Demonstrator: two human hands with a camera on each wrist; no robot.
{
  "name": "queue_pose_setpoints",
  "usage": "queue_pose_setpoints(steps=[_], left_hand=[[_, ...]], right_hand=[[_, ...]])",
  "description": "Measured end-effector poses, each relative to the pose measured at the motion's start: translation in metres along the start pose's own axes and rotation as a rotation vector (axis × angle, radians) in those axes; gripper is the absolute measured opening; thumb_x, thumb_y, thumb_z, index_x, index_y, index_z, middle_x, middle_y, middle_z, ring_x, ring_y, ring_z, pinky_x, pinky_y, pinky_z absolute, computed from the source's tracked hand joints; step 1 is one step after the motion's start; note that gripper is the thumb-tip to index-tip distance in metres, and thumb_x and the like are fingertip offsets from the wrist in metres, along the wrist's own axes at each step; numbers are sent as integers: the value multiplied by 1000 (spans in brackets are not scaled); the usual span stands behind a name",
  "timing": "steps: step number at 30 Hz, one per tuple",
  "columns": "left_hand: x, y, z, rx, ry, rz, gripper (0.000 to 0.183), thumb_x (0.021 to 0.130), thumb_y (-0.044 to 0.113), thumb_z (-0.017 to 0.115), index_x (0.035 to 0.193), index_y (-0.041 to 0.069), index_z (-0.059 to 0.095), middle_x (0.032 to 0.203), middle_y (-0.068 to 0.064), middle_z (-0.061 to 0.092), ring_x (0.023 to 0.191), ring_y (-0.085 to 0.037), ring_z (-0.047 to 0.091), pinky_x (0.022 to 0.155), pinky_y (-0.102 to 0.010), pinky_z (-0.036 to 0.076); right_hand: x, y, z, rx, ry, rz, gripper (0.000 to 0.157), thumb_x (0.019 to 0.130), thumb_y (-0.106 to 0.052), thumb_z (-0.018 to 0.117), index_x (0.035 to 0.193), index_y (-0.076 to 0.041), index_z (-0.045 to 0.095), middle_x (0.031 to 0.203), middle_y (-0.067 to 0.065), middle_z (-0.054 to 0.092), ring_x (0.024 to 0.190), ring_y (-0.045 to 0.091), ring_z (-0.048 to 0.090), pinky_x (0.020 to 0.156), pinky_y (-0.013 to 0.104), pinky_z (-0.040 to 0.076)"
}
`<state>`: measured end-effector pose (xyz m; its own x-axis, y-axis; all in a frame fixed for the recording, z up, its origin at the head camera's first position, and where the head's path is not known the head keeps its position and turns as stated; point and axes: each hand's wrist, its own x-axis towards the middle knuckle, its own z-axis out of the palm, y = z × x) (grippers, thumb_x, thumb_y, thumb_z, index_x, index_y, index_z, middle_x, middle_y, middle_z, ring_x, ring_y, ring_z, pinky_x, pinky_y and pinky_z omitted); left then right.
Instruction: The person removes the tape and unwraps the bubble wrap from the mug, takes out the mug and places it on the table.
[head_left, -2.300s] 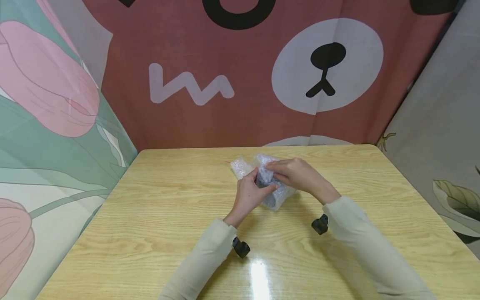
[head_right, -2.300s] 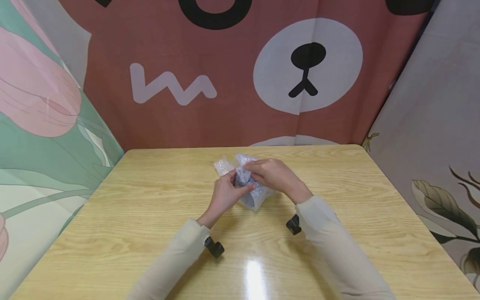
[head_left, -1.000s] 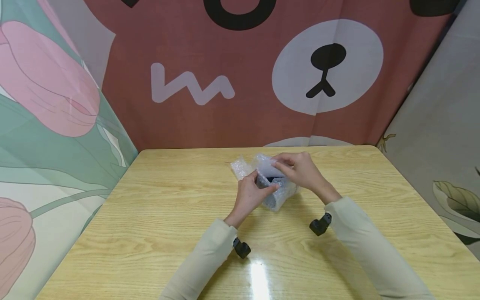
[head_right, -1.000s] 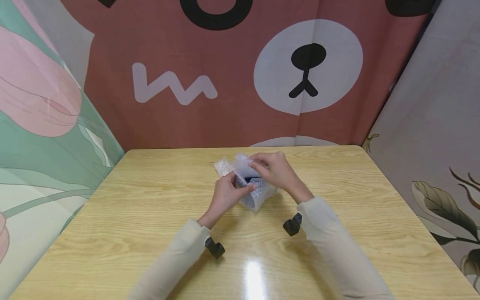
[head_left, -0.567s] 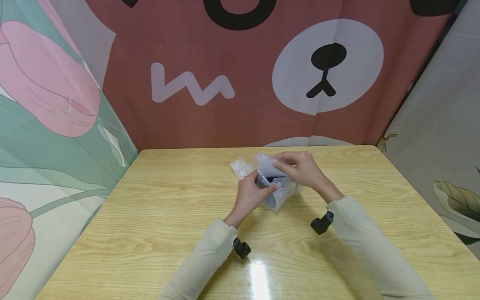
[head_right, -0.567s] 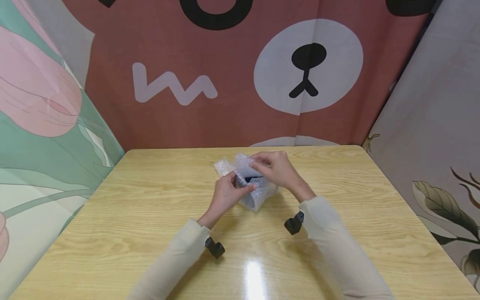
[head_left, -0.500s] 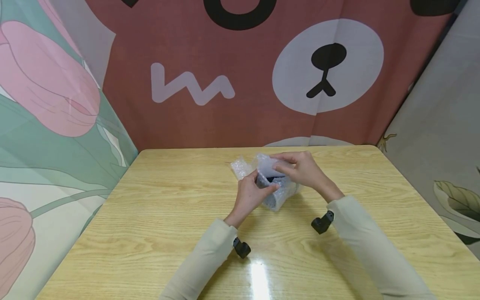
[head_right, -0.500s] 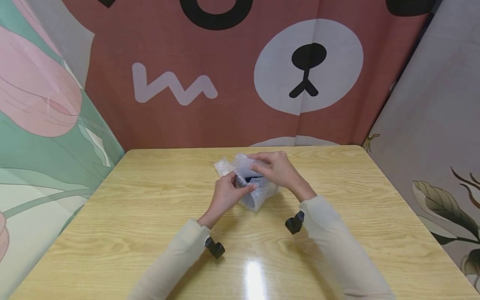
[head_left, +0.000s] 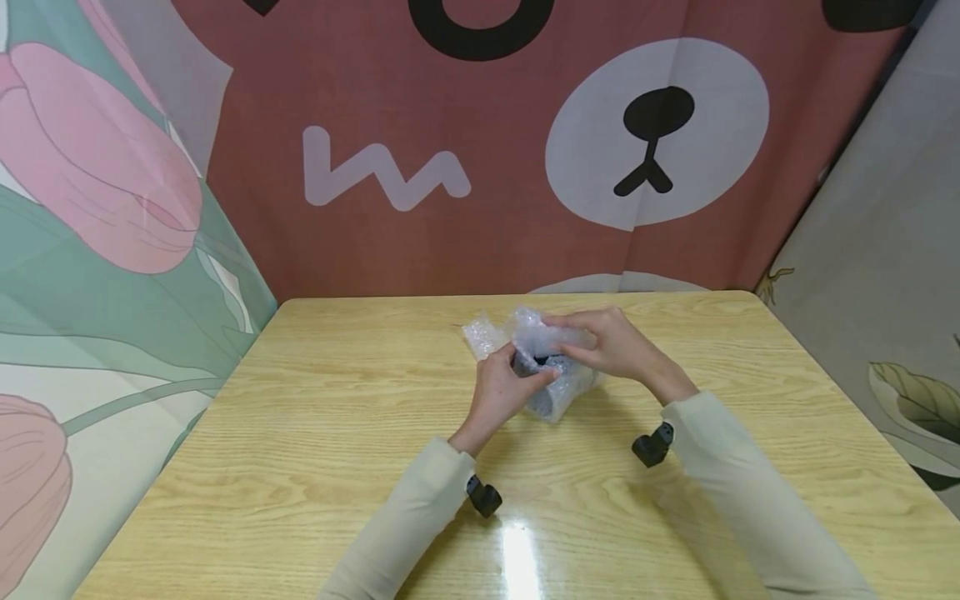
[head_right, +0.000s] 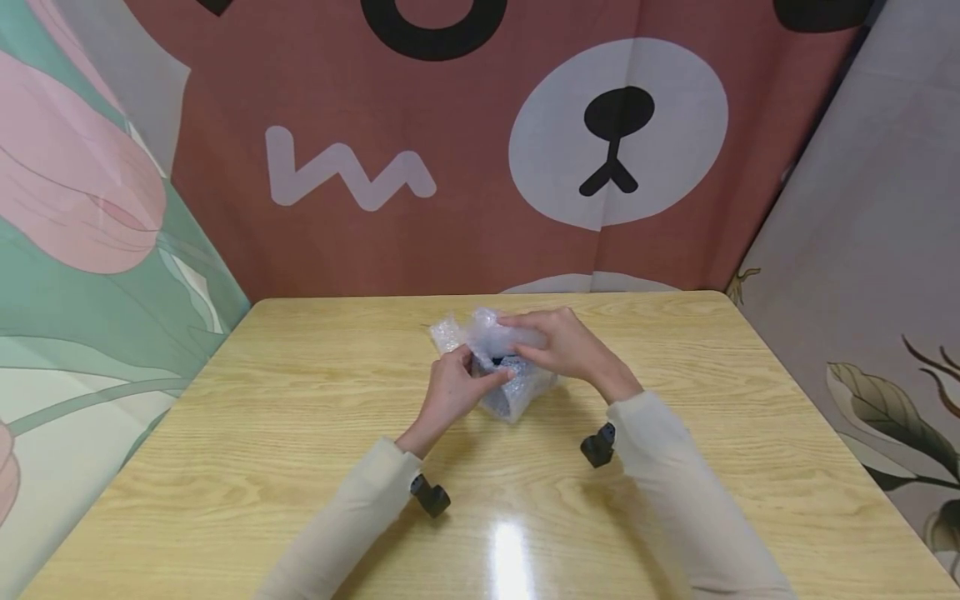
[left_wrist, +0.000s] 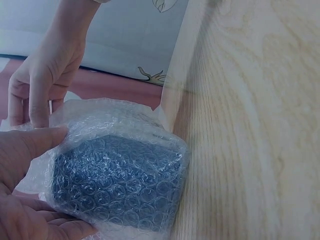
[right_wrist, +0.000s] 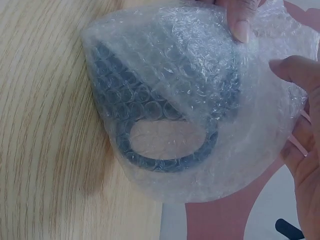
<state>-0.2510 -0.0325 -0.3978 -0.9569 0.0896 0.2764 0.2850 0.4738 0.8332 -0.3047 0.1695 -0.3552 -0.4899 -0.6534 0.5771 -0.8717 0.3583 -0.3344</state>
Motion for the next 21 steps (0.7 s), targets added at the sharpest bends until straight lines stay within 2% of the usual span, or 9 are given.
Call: queue_pose_setpoints(steps=[4,6,9,13,18,21], left_hand=[[-1,0,-1,5,-3,8,37,79,39,81,96,10,64,74,1,60,56,-8,45,48,-25,36],[-1,0,-1,4,-4,15,37,79,38,81,97,10,65,76,2,61,57,-8,47,48,-25,38],[-1,0,0,-2,-1,30,38,79,37,81,103,11,67,81,4,64,60,-7,50,51,-25,41],[-1,-1,0,-11,4,45,39,79,36,82,107,11,67,78,4,63,56,-8,46,50,-26,39],[0,-1,0,-13,7,45,42,79,36,82,110,11,67,74,3,62,53,-8,41,49,-26,36],[0,-1,1,-8,12,40,46,79,36,82,114,11,67,84,1,67,58,-7,46,52,-25,40]], right_hand=[[-1,1,0,-5,11,-56,34,82,3,74,116,-3,71,102,12,72,65,9,63,55,28,51],[-1,2,1,-20,27,-85,34,81,6,74,114,-2,72,99,12,72,66,12,65,54,28,52],[-1,1,1,-50,61,-118,34,78,8,75,110,-2,73,99,12,72,77,18,69,59,29,55],[-2,1,1,-71,96,-129,34,77,10,75,109,-2,74,101,12,72,83,23,70,62,32,56],[-3,1,2,-80,125,-132,34,75,11,76,107,-3,75,101,12,72,82,24,71,62,33,57],[-2,-1,2,-81,142,-139,33,75,11,76,106,-3,75,101,12,72,82,24,71,62,33,57]])
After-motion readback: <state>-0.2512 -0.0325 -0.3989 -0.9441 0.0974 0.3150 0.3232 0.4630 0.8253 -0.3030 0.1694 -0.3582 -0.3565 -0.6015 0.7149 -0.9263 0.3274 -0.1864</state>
